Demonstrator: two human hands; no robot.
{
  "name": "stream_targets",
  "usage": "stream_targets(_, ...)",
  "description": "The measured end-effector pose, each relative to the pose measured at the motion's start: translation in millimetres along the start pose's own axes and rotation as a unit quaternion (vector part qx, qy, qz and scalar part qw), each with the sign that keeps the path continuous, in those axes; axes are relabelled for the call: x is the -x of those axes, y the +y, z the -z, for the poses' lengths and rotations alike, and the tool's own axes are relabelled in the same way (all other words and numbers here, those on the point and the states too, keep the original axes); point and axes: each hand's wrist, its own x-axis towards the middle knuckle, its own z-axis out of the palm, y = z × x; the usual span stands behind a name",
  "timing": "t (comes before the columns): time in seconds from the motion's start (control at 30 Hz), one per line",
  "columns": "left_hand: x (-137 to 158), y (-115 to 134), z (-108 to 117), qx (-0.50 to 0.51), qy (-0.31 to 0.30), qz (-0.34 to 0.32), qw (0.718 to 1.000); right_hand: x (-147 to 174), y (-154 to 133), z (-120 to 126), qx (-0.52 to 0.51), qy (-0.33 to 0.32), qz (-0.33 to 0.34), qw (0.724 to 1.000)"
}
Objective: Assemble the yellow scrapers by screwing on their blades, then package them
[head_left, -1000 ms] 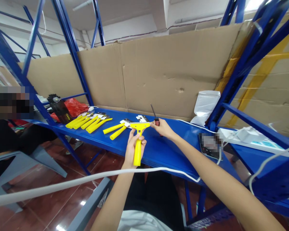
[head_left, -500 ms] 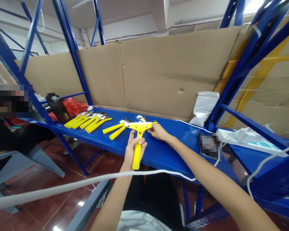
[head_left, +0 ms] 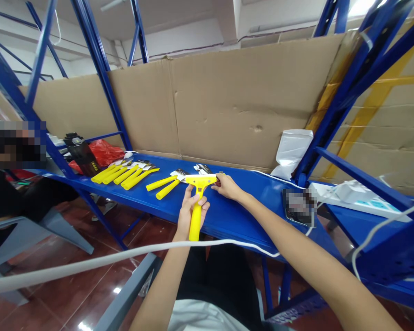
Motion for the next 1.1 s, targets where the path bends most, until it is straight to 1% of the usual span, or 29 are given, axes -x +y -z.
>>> stream_targets(0.1, -0.3, -1.3, 0.1, 0.001, 0.000, -0.003, 1.000, -0.6, 1.1, 0.5, 0.007, 0.002, -0.004, 1.000)
stream_targets(0.3, 1.4, -1.8, -2.2, 0.009, -0.002, -0.013, 1.000, 0.6, -1.2, 0.9, 0.001, -0.021, -0.003, 1.000)
stream_targets(0.43, 2.4, -0.2, -3.7, 0.001, -0.007, -0.008, 1.000, 2.1, -1.7, 3.1, 0.002, -0.028, -0.007, 1.000)
stream_targets(0.57, 2.6, -0.1, -4.6, 0.005, 0.009, -0.011, 1.000, 2.8, 1.3, 7.6, 0.008, -0.040, -0.016, 0.999)
stream_targets(0.73, 1.5, -0.2, -1.6, 0.001, -0.003, -0.005, 1.000, 2.2, 7.8, 11.2, 0.026, -0.050, -0.028, 0.998)
stream_targets(0.87, 1.6, -0.2, -1.0, -0.001, 0.000, -0.006, 1.000, 2.9, 10.4, 11.2, 0.040, -0.056, -0.021, 0.997)
stream_targets(1.1, 3.0, 0.5, -7.2, -0.001, 0.022, -0.002, 1.000, 5.5, 10.4, 7.9, 0.049, -0.051, 0.006, 0.997)
